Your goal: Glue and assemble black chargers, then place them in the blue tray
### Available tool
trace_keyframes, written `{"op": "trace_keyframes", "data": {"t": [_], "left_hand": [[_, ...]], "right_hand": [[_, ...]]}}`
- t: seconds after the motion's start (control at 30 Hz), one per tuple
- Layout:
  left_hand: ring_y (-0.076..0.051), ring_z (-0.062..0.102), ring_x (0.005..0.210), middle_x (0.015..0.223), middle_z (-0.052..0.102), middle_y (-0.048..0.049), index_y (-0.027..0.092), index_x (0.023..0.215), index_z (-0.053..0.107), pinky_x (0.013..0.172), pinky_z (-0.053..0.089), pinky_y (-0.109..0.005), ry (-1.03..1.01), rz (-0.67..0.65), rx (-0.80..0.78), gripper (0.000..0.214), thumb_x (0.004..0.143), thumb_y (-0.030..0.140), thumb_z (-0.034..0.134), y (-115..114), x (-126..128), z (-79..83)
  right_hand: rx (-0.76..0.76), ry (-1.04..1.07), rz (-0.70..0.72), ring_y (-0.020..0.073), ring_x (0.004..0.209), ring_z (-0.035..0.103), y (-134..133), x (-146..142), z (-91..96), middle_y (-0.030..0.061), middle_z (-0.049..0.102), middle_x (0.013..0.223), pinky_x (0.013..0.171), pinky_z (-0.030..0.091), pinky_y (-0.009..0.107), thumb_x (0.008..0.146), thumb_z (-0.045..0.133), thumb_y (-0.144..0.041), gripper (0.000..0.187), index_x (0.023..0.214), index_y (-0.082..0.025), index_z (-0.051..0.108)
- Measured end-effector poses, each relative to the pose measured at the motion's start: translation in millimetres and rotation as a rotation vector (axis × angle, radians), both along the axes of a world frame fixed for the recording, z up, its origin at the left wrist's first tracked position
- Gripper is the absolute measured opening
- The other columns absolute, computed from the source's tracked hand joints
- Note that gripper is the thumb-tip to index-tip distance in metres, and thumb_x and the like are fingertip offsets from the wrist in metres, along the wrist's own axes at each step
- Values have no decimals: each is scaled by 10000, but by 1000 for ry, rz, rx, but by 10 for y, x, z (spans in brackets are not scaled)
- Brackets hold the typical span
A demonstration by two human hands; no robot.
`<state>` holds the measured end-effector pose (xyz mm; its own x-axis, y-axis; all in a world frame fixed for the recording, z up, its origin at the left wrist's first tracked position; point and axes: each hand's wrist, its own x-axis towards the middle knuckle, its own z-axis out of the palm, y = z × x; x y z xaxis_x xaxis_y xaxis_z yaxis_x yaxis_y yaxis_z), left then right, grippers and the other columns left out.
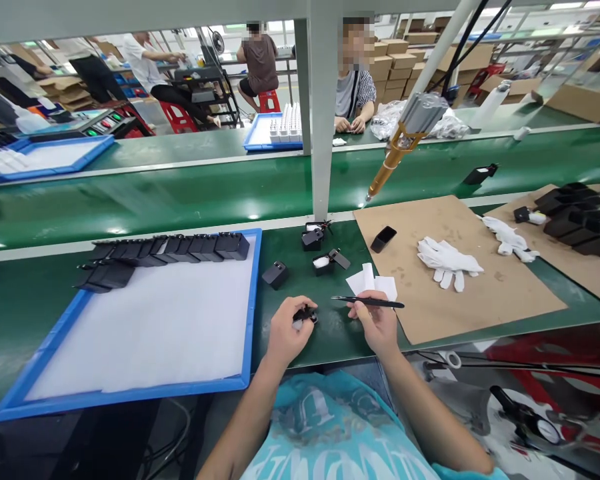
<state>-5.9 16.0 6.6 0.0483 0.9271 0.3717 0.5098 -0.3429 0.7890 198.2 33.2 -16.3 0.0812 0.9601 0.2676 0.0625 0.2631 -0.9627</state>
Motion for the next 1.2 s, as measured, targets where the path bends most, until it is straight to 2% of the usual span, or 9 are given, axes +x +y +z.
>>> {"op": "trace_keyframes", "data": {"t": [0.07,0.13,0.23,0.43,0.63,0.8,0.93,1.1,1.2], "left_hand": [[-191,610,948,1034,694,-45,200,1166,572,846,487,-343,141,-42,31,408,799,55,471,-36,-28,53],[-220,574,1035,1169,667,-73,199,1360,463,877,463,-379,282,-94,7,496,872,111,473,-92,-50,115],[-232,550,1086,1256,631,-94,200,1459,360,898,452,-391,393,-85,-17,518,949,175,445,-173,-49,168],[-193,616,1008,1108,702,-59,194,1179,611,901,497,-328,301,35,102,256,932,190,545,-171,27,122],[-189,673,944,1013,728,-40,202,894,623,846,520,-329,198,181,41,57,913,223,574,-132,186,101],[-252,661,967,1142,703,-76,206,1103,626,781,503,-372,614,214,61,202,937,278,535,-132,291,104],[-240,658,850,1016,707,-73,194,1088,619,691,490,-350,836,163,-76,205,944,295,513,-125,295,188],[-258,638,891,989,659,-108,146,1135,579,656,484,-336,860,85,-225,243,948,245,461,-85,309,269],[-268,623,945,1020,649,-113,168,1100,574,710,480,-347,649,70,-306,215,932,236,460,-57,261,255]], "right_hand": [[4,-2,3,140,612,693,-4,1,8,12,687,754,577,577,266,898,587,-283,117,993,-219,565],[12,-1,4,142,618,696,-5,1,16,8,679,756,581,579,267,898,586,-274,109,993,-224,568],[33,-10,-1,134,608,696,-4,-2,24,4,668,780,579,581,263,896,587,-259,99,989,-229,574],[63,-19,0,127,625,705,-7,-7,30,3,641,831,582,589,253,892,590,-231,94,986,-233,584],[60,-4,15,130,619,694,-16,-14,15,12,653,827,589,594,269,891,589,-224,114,1004,-229,577],[71,0,3,138,629,702,-23,-23,12,3,645,802,600,595,275,884,599,-219,115,996,-230,578],[56,-13,9,143,632,705,-36,-9,13,-1,658,794,615,591,285,884,600,-217,120,1000,-237,578],[44,-22,15,151,630,703,-50,17,10,4,686,790,621,581,300,888,596,-224,130,1015,-240,573],[50,-23,10,151,631,702,-45,17,13,8,694,787,616,574,296,890,595,-229,127,1015,-238,577]]}}
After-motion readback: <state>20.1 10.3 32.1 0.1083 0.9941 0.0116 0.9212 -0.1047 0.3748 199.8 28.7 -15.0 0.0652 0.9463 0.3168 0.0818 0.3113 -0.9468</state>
